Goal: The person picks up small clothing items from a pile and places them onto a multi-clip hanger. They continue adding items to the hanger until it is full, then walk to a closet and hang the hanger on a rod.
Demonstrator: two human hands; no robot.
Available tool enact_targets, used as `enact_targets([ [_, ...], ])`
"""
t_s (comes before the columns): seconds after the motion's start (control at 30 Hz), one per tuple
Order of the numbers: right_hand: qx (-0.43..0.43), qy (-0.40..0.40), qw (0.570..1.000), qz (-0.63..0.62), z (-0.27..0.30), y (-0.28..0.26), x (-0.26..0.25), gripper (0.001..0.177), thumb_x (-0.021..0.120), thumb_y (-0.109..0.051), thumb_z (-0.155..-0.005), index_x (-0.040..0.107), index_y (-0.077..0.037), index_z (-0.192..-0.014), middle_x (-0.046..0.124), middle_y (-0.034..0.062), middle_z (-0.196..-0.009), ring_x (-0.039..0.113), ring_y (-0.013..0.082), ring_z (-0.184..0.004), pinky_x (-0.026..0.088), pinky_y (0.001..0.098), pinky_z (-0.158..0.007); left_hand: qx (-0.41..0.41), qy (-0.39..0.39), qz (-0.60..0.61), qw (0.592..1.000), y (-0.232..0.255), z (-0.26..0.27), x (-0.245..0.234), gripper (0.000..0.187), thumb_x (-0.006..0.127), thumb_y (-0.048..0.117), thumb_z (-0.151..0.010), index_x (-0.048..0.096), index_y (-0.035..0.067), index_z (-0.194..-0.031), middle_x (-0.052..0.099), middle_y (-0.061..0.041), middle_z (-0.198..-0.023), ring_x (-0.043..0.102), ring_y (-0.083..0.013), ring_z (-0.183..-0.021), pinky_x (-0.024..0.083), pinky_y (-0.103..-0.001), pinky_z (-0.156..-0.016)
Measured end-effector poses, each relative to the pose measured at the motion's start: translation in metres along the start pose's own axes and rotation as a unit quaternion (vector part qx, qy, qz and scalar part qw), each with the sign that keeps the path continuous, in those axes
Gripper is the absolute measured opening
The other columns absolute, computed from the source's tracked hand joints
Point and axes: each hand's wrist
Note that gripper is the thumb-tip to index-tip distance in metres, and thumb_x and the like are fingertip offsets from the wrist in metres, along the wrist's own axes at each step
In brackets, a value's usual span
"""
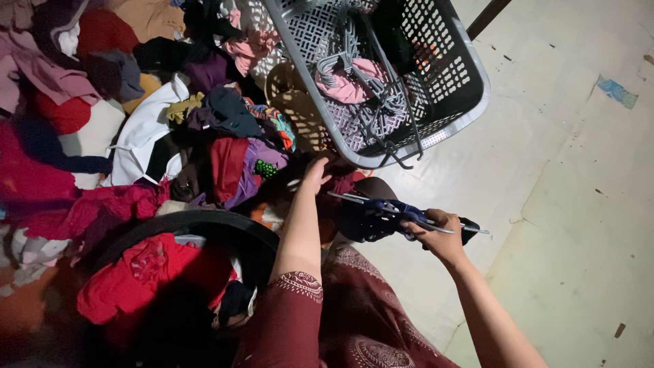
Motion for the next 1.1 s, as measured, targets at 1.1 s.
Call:
enact_targets([
  [1.1, -0.096, 0.076, 0.992, -0.014, 0.128, 0.03, -0.069, 0.041, 0.085, -0.041, -0.077, 0.075, -0.001, -0.077, 0.069, 0.0067, -0.059, 0.064, 0.0118, -0.054, 0.05, 0.0306, -0.052, 0.375, -0.149, 0.202, 0.892, 0.109, 0.196, 0.004, 0.02, 0.063, 0.0, -0.088, 0.062, 0.005, -0.106, 0.059, 0.001, -0.089, 0.056, -0.0105, -0.079, 0.047, -0.027, -0.071],
])
Point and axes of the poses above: each hand's wrist, its own z-axis away from the middle knuckle, its own x-axis out of the palm, y = z × x
